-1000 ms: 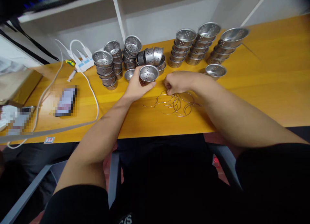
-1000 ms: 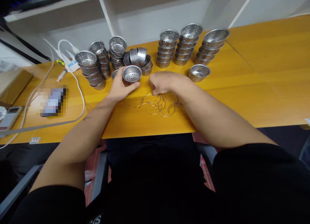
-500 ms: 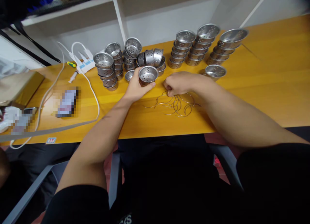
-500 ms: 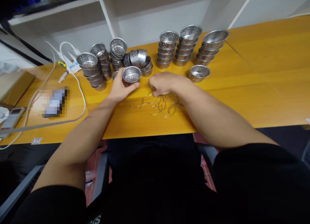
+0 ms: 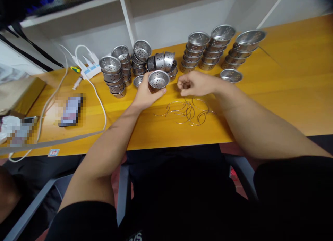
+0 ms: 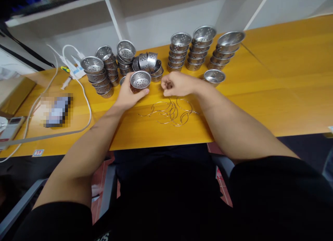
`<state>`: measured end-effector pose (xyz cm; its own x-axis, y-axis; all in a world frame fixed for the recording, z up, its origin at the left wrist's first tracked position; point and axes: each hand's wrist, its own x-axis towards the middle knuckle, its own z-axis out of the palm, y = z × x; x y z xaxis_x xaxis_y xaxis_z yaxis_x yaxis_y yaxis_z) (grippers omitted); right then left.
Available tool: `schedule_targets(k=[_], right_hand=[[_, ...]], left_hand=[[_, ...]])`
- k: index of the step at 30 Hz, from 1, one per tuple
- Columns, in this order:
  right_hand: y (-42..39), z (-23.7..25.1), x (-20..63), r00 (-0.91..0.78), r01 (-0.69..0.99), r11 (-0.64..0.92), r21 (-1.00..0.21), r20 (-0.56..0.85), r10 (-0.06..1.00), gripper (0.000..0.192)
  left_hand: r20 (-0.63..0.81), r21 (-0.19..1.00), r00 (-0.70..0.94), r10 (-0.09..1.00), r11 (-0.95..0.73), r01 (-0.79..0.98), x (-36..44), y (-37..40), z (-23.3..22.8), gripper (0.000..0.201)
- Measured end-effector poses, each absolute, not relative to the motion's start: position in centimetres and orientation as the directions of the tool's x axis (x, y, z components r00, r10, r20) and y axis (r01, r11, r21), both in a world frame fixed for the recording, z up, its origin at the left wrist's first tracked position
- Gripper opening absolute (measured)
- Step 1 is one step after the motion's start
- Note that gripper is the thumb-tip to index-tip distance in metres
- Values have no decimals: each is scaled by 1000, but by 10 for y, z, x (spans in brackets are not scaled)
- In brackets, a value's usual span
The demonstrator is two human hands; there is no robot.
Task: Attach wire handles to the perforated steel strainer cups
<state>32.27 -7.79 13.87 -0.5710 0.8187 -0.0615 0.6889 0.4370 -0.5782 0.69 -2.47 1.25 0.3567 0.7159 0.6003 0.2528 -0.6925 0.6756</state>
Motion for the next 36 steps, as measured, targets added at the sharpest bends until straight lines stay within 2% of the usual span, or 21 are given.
schedule_targets(k=[3, 5, 8, 10, 11, 13, 20, 24, 26, 31, 36], right_hand=[[-75, 133, 329, -574, 513, 370, -775, 10, 819, 26], [-72, 128, 330, -577, 372, 345, -862, 77, 813, 34], [-69, 121, 326, -525, 231, 353, -907, 189, 830, 38], [-68, 118, 321, -447, 207, 375, -904, 253, 858, 27], [-69, 118, 318, -408, 203, 383, -901, 278, 870, 21], [-72, 118, 312, -351, 200, 389, -899, 305, 885, 22], [-85, 122, 302, -259, 414, 373, -830, 285, 923, 55], [-87, 125, 302, -266, 474, 397, -786, 302, 916, 84], [-88, 126, 301, -261, 494, 380, -782, 283, 923, 91], [-94, 130, 295, -221, 525, 357, -773, 281, 934, 86], [-104, 133, 287, -260, 515, 394, -761, 299, 918, 72]], left_hand=[[597, 673, 353, 720, -690, 267, 5, -23, 12, 91], [606, 669, 350, 715, -695, 262, 4, -22, 13, 94], [614, 666, 361, 702, -706, 241, 4, -21, 13, 94], [616, 666, 367, 698, -709, 231, 4, -21, 13, 90], [617, 666, 366, 697, -710, 229, 4, -22, 12, 88], [622, 662, 359, 696, -712, 233, 5, -23, 12, 85], [570, 682, 363, 737, -671, 293, 8, -39, 31, 102], [556, 689, 359, 750, -657, 306, 10, -53, 48, 105], [557, 694, 337, 759, -648, 314, 11, -57, 53, 106], [553, 701, 320, 769, -637, 321, 15, -56, 50, 110], [575, 670, 365, 732, -677, 303, 17, -47, 35, 99]])
